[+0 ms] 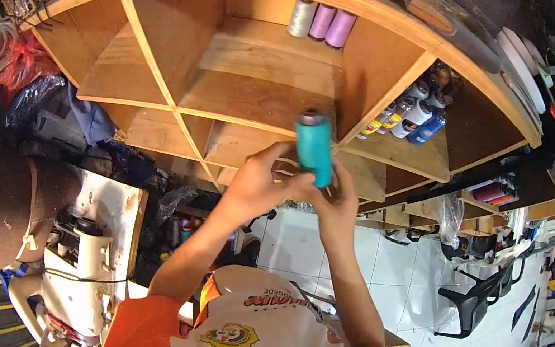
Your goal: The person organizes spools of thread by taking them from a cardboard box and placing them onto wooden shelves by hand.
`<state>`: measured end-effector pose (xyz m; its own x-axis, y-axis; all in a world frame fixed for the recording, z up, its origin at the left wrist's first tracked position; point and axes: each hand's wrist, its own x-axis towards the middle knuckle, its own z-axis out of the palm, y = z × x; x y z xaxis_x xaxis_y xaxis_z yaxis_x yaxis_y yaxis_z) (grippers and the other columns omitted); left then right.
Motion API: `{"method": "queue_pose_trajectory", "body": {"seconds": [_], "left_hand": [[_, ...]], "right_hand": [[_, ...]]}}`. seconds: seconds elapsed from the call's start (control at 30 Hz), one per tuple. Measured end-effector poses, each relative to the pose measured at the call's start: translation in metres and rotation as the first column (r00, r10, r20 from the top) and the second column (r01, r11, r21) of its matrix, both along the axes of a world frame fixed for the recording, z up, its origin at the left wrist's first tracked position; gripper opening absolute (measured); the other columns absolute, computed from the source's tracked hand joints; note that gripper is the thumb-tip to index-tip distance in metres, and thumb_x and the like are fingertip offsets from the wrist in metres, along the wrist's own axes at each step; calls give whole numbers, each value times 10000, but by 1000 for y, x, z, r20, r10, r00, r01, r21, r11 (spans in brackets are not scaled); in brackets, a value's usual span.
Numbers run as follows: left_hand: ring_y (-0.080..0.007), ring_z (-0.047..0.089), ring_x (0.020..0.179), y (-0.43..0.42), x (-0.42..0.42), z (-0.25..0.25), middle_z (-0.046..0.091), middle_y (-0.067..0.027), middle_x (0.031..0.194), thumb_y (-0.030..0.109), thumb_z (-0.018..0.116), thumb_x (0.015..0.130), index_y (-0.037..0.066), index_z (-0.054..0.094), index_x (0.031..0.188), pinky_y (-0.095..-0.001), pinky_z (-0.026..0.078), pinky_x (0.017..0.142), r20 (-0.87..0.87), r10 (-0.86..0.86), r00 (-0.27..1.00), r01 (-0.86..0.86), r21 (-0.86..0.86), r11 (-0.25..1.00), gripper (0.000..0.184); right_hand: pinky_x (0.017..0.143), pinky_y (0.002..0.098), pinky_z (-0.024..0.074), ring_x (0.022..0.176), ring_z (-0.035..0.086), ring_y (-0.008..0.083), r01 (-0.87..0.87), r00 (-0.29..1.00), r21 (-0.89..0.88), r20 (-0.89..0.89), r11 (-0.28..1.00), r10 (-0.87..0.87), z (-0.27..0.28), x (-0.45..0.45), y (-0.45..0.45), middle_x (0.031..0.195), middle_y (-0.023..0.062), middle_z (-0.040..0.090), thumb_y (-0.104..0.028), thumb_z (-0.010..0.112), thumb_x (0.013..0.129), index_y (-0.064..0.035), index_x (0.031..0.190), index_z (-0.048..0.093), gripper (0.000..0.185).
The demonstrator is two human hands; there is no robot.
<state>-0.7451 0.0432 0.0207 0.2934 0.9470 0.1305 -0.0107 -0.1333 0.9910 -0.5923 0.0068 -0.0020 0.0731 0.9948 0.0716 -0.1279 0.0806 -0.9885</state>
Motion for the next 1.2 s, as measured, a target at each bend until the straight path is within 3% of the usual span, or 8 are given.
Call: {"method": "queue_pose_trajectory", "body": {"seconds": [0.2,0.3,0.57,0.6,1.07,1.13,1.17,1.2], "left_hand": [[-126,624,817,39,-16,-1,669,-98,960,115,724,787,-52,564,1094,-275,502,753,-114,250,962,-243,70,968,384],[-229,672,724,129,-35,10,685,-169,813,327,740,719,-5,644,933,-378,504,670,-196,538,819,-372,532,760,406],[-290,663,899,371,-55,-39,667,-224,914,341,796,662,-6,675,922,-369,503,762,-382,527,760,-334,466,819,450],[-281,659,921,354,-43,-17,683,-156,978,274,787,672,38,657,1029,-355,502,815,-559,538,631,-325,438,838,447],[-305,587,1087,372,-23,-33,616,-148,1165,292,784,709,81,536,1207,-407,480,916,-538,572,619,-359,454,815,595],[-244,623,866,437,-36,-85,657,-120,965,343,719,769,49,640,976,-393,496,751,-626,568,534,-343,453,823,368],[-207,471,483,404,-46,-84,537,-26,589,377,660,828,52,624,728,-354,407,460,55,316,947,-291,564,773,342],[-203,518,544,375,-44,-74,584,-54,662,331,672,815,46,641,770,-350,433,492,-92,471,878,-322,614,720,291]], "right_hand": [[888,314,480,1127,537,205,6,987,125,160,992,-27,-11,-18,28,1285,152,491,-18,686,801,-21,1391,323,693],[853,307,491,1080,562,203,-17,973,-14,228,1000,20,-14,9,14,1233,147,534,-36,695,802,-14,1365,361,655],[789,285,492,938,594,155,300,943,-331,243,895,-227,-90,111,-106,1019,89,629,-76,666,824,12,1248,494,467],[777,282,495,930,598,158,353,930,-362,236,863,-282,-92,114,-121,1020,95,633,-97,668,825,8,1249,498,469],[772,288,514,883,617,168,462,885,-457,176,760,-432,-118,117,-192,1016,121,642,-119,656,852,1,1238,499,433],[775,283,504,866,612,168,507,862,-435,232,745,-451,-113,123,-203,985,123,642,-102,626,857,22,1221,511,402],[759,272,498,862,614,165,554,831,-378,198,742,-519,-123,130,-213,976,122,646,-91,595,859,32,1191,536,359],[756,276,481,821,596,154,626,779,-396,275,672,-563,-104,129,-216,900,93,648,-94,572,895,30,1167,560,298]]}}
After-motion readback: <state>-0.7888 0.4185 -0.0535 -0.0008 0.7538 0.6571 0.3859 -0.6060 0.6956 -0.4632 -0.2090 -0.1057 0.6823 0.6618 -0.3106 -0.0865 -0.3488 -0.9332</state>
